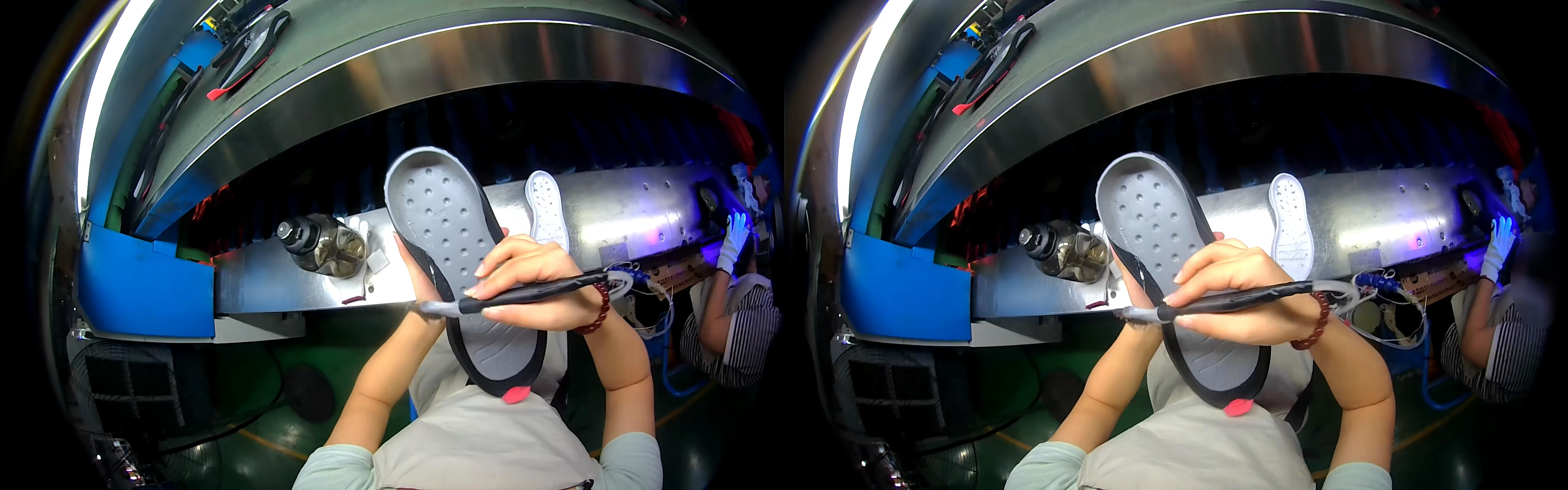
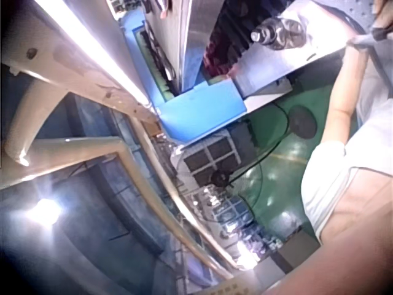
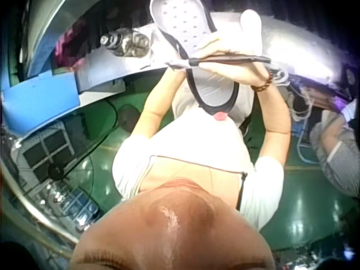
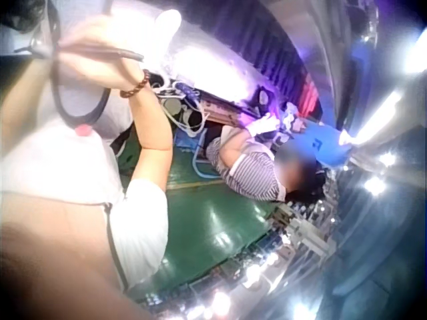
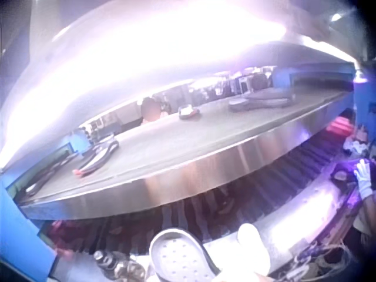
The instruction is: The person applies glue to the bottom of several shoe soles using a brush. They repeatedly pick up soles from a conveyor belt, coat the sole surface, and place them back on the belt. The person also briefly uses scissors to trim bristles from the brush.
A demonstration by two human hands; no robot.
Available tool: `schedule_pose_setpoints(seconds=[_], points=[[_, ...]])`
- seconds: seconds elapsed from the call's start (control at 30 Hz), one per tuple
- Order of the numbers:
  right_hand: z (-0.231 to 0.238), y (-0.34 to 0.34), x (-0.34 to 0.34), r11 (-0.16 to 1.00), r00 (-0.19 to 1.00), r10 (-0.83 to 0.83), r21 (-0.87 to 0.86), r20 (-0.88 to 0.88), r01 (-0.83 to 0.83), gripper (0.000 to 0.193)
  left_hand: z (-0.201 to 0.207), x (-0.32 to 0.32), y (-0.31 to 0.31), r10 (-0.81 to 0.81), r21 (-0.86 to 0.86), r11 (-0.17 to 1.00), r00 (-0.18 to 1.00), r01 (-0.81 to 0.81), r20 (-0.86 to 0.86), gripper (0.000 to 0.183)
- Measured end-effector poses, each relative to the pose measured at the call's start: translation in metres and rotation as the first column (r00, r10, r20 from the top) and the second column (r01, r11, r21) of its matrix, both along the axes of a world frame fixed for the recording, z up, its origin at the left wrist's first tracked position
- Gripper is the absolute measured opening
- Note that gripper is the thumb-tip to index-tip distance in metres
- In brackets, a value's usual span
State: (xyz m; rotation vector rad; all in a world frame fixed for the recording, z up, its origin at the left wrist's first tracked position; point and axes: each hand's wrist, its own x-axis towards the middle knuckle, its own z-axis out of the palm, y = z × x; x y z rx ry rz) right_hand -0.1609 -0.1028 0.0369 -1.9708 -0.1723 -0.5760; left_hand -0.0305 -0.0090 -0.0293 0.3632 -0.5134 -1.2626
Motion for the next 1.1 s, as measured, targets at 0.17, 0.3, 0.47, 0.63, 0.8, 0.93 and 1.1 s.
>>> schedule_pose_setpoints(seconds=[0.17, 0.3, 0.47, 0.63, 0.8, 0.93, 1.1], points=[[-0.005, -0.011, -0.003, 0.94, 0.966, -0.242, 0.225, -0.096, 0.258, 0.021, 0.015, -0.004, -0.002, 0.136, 0.101, 0.987, 0.988, -0.128, -0.078, 0.087], [0.004, -0.001, -0.012, 0.999, 0.997, -0.006, 0.035, -0.076, 0.009, 0.022, 0.014, 0.007, -0.002, 0.107, 0.054, 0.993, 0.994, -0.105, -0.019, 0.088], [-0.005, -0.011, -0.012, 0.943, 0.963, -0.231, 0.214, -0.137, 0.257, 0.02, 0.026, 0.012, -0.013, 0.311, 0.001, 0.95, 0.949, -0.311, -0.052, 0.087], [0.0, 0.005, -0.022, 0.999, 0.999, -0.002, 0.05, -0.048, 0.005, 0.019, 0.033, 0.026, -0.012, 0.314, -0.167, 0.935, 0.949, -0.312, -0.013, 0.087], [-0.01, 0.0, -0.027, 0.968, 0.982, -0.172, 0.17, -0.08, 0.184, 0.019, 0.042, 0.03, -0.014, 0.361, -0.165, 0.915, 0.93, -0.368, -0.073, 0.088], [-0.008, 0.006, -0.036, 0.987, 0.995, 0.076, 0.148, -0.06, -0.066, 0.017, 0.044, 0.039, -0.008, 0.291, -0.223, 0.928, 0.955, -0.297, -0.061, 0.09], [-0.02, -0.003, -0.043, 0.952, 0.979, -0.143, 0.249, -0.142, 0.175, 0.02, 0.05, 0.044, -0.012, 0.418, -0.169, 0.895, 0.909, -0.412, -0.002, 0.089]])
